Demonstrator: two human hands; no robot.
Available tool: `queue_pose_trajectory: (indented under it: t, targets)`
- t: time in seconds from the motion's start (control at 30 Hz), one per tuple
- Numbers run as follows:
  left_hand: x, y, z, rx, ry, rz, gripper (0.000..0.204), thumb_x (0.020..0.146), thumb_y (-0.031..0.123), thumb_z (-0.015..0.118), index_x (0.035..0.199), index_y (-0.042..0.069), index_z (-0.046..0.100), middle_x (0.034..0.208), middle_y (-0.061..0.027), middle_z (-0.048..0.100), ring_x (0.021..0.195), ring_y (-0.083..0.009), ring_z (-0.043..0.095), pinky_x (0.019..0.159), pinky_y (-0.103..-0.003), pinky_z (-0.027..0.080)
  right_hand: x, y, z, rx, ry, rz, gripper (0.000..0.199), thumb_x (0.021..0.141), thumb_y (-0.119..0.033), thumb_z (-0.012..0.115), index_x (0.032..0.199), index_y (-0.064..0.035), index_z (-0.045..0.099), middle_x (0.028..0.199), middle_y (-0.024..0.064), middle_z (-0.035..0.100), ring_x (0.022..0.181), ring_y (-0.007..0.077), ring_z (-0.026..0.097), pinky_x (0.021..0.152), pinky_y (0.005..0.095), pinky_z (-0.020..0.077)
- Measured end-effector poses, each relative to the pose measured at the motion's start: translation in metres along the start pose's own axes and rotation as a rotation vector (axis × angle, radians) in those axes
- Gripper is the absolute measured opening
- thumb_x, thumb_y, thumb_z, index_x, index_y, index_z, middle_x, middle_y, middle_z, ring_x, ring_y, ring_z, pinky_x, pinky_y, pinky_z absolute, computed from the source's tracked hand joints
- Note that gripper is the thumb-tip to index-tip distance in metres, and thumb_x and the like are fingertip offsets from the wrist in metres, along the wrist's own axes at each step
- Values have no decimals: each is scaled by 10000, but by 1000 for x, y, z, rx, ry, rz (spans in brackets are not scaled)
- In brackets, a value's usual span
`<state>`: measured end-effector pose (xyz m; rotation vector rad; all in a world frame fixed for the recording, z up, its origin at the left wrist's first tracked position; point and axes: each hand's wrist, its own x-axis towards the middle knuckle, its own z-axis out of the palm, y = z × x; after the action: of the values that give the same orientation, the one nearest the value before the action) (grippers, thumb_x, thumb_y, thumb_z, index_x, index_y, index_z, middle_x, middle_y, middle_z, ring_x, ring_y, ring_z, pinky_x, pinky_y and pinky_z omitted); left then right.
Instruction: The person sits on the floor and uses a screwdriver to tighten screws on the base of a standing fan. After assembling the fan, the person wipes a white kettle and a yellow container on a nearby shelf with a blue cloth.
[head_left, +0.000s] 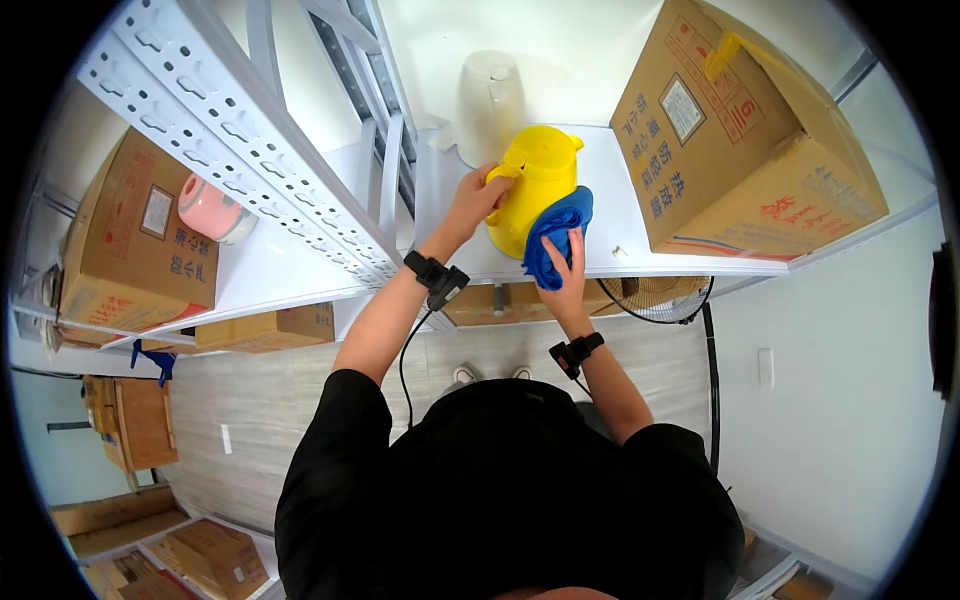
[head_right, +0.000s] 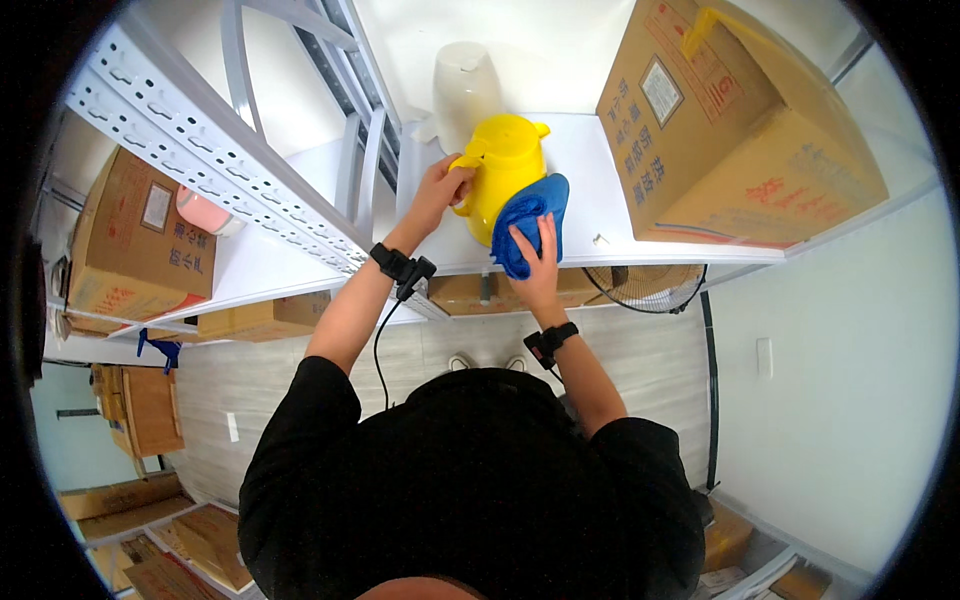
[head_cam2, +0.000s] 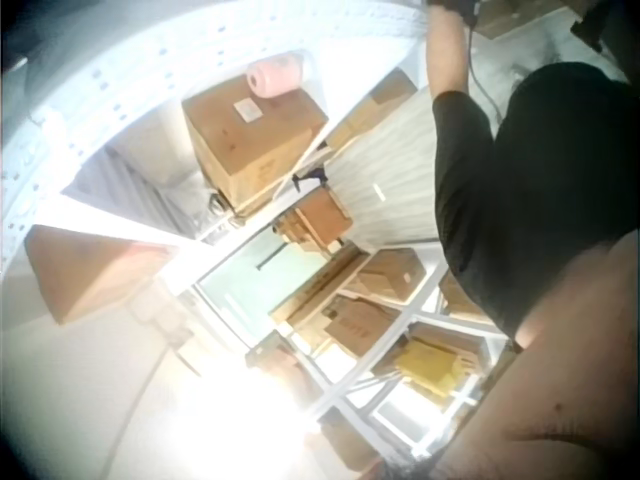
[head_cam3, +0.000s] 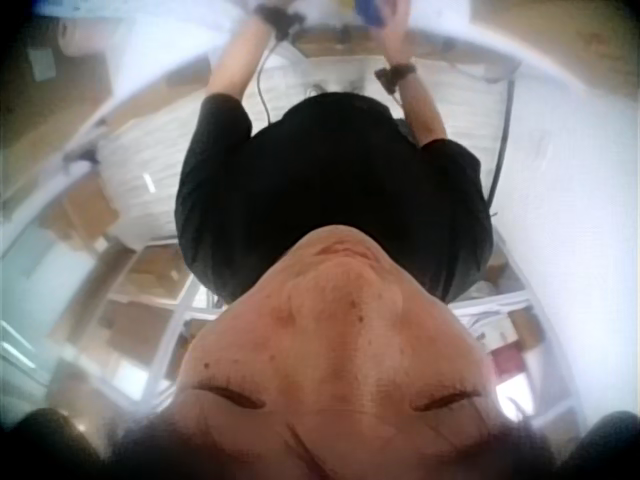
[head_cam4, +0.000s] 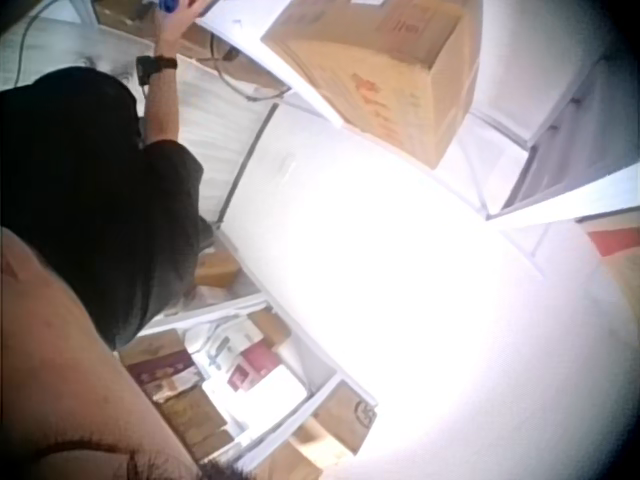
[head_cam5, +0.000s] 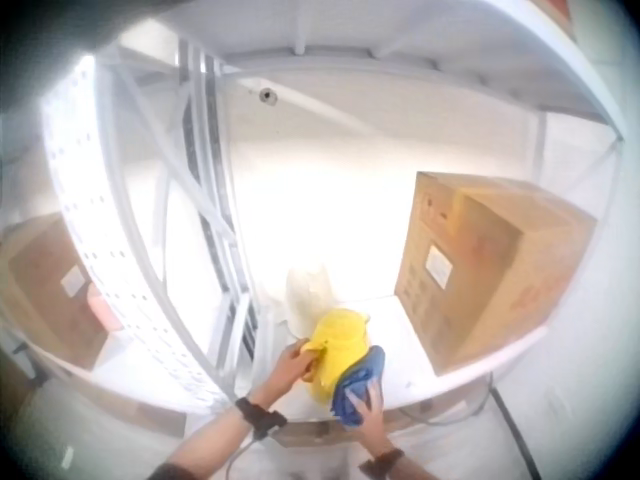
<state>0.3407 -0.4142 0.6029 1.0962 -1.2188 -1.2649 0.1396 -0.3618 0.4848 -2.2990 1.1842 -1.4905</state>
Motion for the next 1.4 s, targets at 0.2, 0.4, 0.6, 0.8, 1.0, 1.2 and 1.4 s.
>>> queue_pose_trajectory:
  t: [0.2,0.4,0.6,0.8,1.0,1.2,1.4]
  targets:
    - [1,-3,-3,-3,23,21,172,889,207,564,890,38,597,639,35,504,556,-48,451,518,-207,349,17,-16,-32,307,-209,27,680,696,-168,784,1309,-58,512,1489,237,233,1375,410,248,1082,476,283]
    - [0,-3,-2,22,25,18,190,895,219,559,913,35,606,644,36,507,559,-47,459,521,-208,358,41,13,-8,138,54,256,669,810,-222,699,1362,2,395,1490,225,240,1256,346,392,1014,449,338]
    - [4,0,2,62,25,23,202,903,226,548,916,31,601,634,31,500,549,-50,449,507,-211,345,64,80,38,446,118,353,558,964,-222,511,1420,28,310,1415,193,406,1272,273,413,1074,333,302]
    - [5,-2,2,70,100,37,210,924,244,537,860,47,577,609,33,472,544,-49,423,494,-211,311,108,88,39,1547,69,973,573,992,-422,431,1414,-37,374,1360,101,478,1200,225,480,1036,293,357]
    - [7,-9,11,200,210,135,335,967,352,506,787,72,546,603,32,460,537,-44,405,483,-209,295,111,82,37,1544,52,1012,566,997,-426,412,1413,-44,378,1364,99,476,1208,230,474,1035,301,355]
    - [9,-16,1,84,178,105,455,974,420,486,774,22,574,592,17,490,530,-54,429,492,-226,341,121,29,27,604,191,437,467,993,-273,451,1365,8,415,1387,172,451,1287,270,423,1068,334,318]
    - [11,-16,2,86,175,116,456,980,419,477,770,29,587,560,34,467,499,-46,408,468,-228,321,126,46,33,526,169,508,479,996,-282,444,1379,1,392,1377,189,459,1260,273,452,1047,327,344]
